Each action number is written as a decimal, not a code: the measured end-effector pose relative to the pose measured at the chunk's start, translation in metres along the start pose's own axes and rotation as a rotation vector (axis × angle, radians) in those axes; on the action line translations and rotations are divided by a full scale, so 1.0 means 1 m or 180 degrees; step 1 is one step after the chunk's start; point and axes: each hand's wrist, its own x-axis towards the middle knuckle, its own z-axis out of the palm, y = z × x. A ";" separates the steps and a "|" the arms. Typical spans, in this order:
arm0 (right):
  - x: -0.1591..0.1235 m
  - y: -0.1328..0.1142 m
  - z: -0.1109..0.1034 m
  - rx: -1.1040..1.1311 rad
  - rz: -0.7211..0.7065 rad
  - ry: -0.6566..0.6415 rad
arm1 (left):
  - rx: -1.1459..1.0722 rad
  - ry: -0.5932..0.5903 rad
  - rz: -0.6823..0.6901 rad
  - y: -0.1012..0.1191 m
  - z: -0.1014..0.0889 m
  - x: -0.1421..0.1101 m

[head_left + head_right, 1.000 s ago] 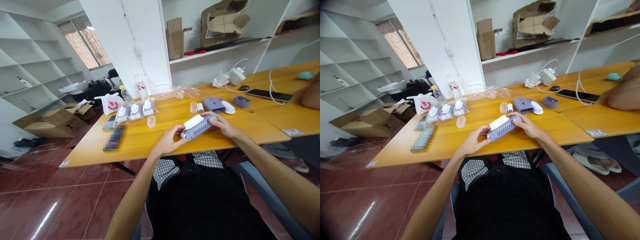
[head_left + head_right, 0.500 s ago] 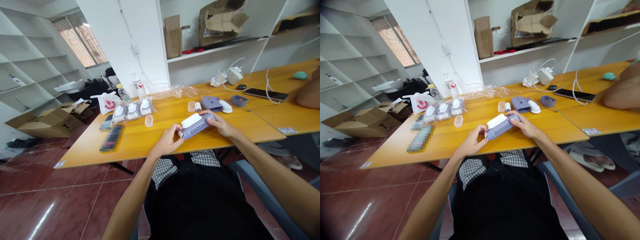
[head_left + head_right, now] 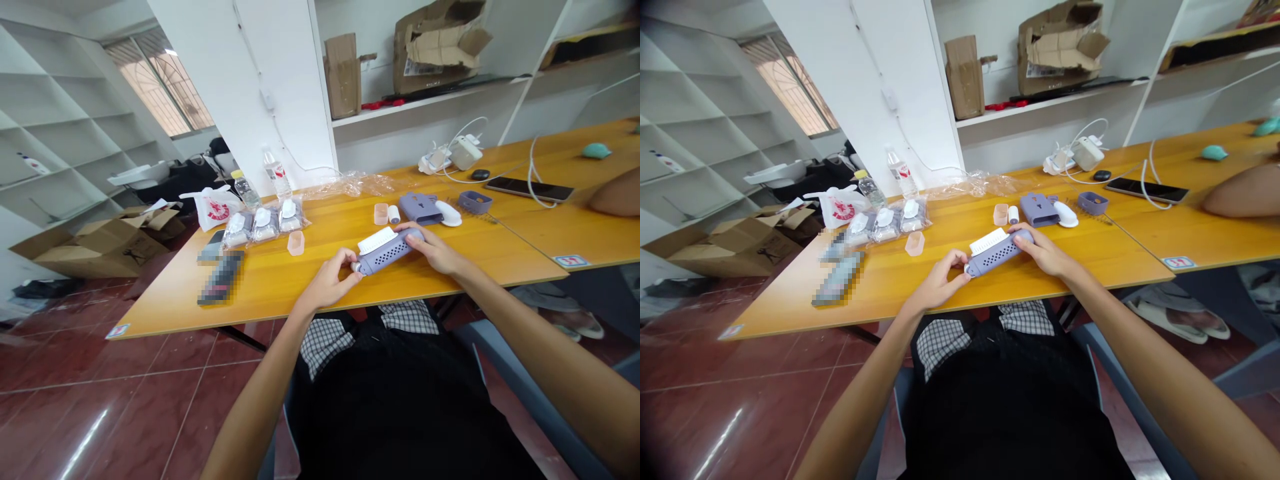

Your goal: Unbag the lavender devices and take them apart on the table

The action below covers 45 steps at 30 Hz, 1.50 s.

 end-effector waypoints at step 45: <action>-0.001 0.003 0.001 -0.0848 -0.0190 -0.0238 | -0.0488 -0.0171 -0.0087 -0.021 -0.016 -0.002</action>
